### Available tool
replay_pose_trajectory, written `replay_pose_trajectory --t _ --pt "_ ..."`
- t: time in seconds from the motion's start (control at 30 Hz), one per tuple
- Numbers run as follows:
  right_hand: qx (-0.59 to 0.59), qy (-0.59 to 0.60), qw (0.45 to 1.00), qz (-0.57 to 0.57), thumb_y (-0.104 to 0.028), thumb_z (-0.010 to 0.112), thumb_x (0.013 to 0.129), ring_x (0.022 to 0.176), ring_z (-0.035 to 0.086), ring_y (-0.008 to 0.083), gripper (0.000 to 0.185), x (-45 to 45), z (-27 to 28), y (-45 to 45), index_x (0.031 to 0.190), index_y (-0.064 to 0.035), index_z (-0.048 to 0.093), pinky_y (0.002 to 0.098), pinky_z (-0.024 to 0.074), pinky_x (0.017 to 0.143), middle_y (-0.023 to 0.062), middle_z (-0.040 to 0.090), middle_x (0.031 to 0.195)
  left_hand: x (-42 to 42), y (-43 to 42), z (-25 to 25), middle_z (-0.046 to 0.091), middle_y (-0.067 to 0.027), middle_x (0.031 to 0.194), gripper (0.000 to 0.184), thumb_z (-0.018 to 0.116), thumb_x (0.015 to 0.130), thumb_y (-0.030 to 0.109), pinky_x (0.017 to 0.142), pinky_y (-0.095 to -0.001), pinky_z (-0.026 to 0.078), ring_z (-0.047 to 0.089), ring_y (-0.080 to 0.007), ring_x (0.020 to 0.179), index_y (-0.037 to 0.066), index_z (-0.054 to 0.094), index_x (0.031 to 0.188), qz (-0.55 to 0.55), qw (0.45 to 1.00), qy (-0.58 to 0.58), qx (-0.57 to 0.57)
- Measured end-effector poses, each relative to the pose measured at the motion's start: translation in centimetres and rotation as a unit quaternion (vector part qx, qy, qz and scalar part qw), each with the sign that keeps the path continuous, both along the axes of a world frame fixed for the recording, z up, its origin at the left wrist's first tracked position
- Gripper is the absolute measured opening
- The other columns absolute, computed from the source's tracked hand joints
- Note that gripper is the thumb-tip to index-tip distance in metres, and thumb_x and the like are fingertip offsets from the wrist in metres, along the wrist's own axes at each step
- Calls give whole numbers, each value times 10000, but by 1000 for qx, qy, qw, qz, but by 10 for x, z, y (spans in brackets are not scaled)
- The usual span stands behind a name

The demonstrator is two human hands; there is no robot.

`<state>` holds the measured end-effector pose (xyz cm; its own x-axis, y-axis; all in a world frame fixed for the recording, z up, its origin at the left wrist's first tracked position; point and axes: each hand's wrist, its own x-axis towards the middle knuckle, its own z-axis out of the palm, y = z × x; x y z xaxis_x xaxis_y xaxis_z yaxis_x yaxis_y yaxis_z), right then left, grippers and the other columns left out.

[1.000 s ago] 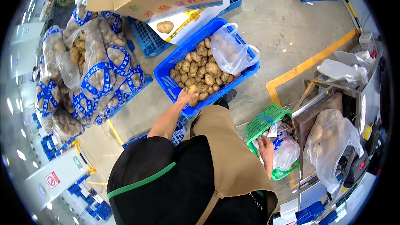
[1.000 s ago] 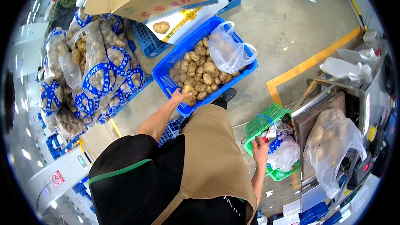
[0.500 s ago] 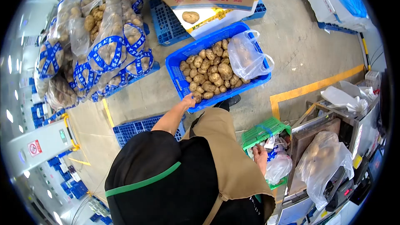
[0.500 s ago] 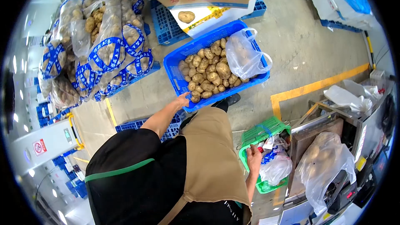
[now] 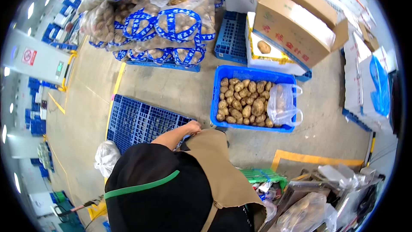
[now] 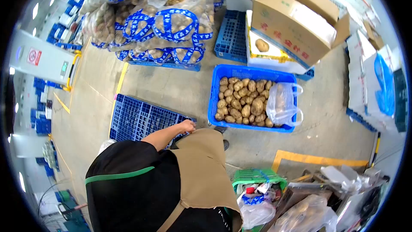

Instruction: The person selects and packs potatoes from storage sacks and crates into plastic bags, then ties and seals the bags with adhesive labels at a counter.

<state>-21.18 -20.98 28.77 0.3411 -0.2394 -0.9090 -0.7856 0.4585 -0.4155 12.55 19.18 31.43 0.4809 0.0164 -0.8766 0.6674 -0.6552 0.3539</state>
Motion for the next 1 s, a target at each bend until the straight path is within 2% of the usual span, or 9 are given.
replay_pose_trajectory --t 0.07,0.13,0.33,0.43,0.47,0.67,0.73,0.83,1.0 --pt "-3 10 1000 18 -180 542 900 661 634 240 423 10 2 4 1236 57 448 356 531 570 151 619 847 -18 35 -29 634 -99 789 408 634 762 107 440 -325 417 604 -189 617 31 581 1159 120 992 19 -21" --pt "-7 16 999 38 -177 540 900 659 633 241 423 25 3 8 1239 57 443 357 532 569 152 618 847 -27 63 -50 638 -90 771 382 635 763 105 535 -370 439 593 -193 631 52 612 1140 180 983 11 -36" --pt "-18 -3 993 114 -168 533 902 652 633 246 423 118 6 28 1247 54 431 361 534 565 155 616 847 23 93 23 635 -95 787 339 605 779 89 539 -250 430 572 -136 655 -19 610 1101 265 956 -70 -105" --pt "-36 -38 991 127 -164 529 903 648 632 249 424 187 9 43 1252 52 425 363 536 563 157 615 847 74 118 42 613 -85 796 340 607 831 108 590 -280 471 574 -137 707 -24 584 1144 268 932 -177 -168" --pt "-43 -52 991 115 -163 528 903 647 632 249 424 213 11 49 1253 52 423 364 536 563 158 614 847 97 127 57 639 -99 871 348 615 832 147 693 -288 491 601 -155 778 -20 589 1136 226 938 -216 -148" --pt "-53 -158 986 -5 -112 527 897 608 628 236 348 347 15 106 1200 40 448 332 533 515 145 611 800 313 210 124 652 -141 1033 387 623 815 206 827 -341 485 618 -207 956 -23 587 1126 100 868 -480 -76" --pt "-78 -140 987 -8 -118 541 892 601 624 220 334 389 31 151 1173 48 465 320 528 504 141 615 790 394 245 129 632 -177 1056 391 633 796 226 871 -363 468 606 -302 990 -18 593 1099 47 792 -609 1" --pt "-77 -70 988 114 -204 573 887 790 624 293 366 457 54 230 1188 -7 509 385 526 671 191 600 948 501 289 127 544 -214 1162 462 655 782 254 936 -426 397 487 -369 1123 -28 537 1128 -54 748 -658 72" --pt "-218 -197 840 457 -185 585 832 783 655 245 431 603 140 356 1180 66 541 334 510 714 204 659 962 584 321 123 512 -209 1211 635 704 716 415 1030 -519 278 434 -373 1175 -20 528 1143 -159 767 -596 175"
